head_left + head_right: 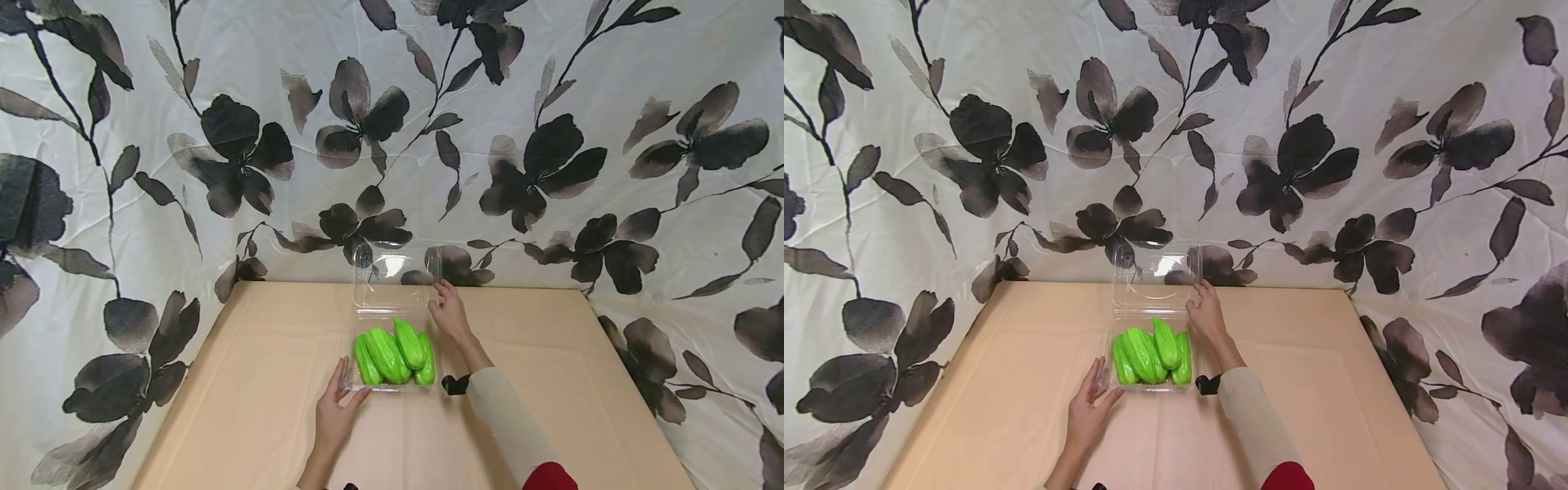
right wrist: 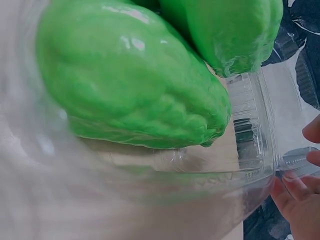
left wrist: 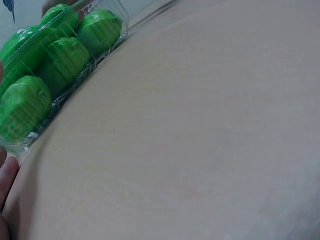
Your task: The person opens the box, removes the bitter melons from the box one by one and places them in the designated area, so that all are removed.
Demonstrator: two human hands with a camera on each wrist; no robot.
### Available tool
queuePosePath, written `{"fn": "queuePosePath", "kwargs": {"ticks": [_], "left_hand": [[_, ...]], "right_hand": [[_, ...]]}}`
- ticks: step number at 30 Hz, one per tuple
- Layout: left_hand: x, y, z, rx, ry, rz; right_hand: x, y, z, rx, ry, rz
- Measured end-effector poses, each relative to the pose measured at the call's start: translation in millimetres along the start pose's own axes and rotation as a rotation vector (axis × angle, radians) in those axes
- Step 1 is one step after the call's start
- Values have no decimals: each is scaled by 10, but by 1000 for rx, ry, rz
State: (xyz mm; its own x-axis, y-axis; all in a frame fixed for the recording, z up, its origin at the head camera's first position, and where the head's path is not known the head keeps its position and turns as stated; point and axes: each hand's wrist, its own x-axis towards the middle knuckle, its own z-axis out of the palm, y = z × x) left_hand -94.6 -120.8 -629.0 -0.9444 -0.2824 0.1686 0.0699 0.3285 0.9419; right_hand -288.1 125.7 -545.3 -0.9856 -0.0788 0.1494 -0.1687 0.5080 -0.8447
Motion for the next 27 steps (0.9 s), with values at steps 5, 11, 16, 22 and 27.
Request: {"fn": "queuePosePath", "kwargs": {"ticks": [5, 11, 16, 22, 27], "left_hand": [[-11, 9, -27, 6, -8, -6], [-23, 15, -54, 10, -12, -9], [-22, 8, -56, 18, -7, -4], [-13, 8, -57, -1, -1, -7], [-12, 9, -57, 2, -5, -7]], "right_hand": [[-6, 20, 17, -16, -4, 8], [-48, 1, 15, -18, 4, 12], [-63, -32, 0, -46, 20, -7], [-109, -43, -19, -102, 45, -13], [-181, -40, -22, -119, 63, -20]]}}
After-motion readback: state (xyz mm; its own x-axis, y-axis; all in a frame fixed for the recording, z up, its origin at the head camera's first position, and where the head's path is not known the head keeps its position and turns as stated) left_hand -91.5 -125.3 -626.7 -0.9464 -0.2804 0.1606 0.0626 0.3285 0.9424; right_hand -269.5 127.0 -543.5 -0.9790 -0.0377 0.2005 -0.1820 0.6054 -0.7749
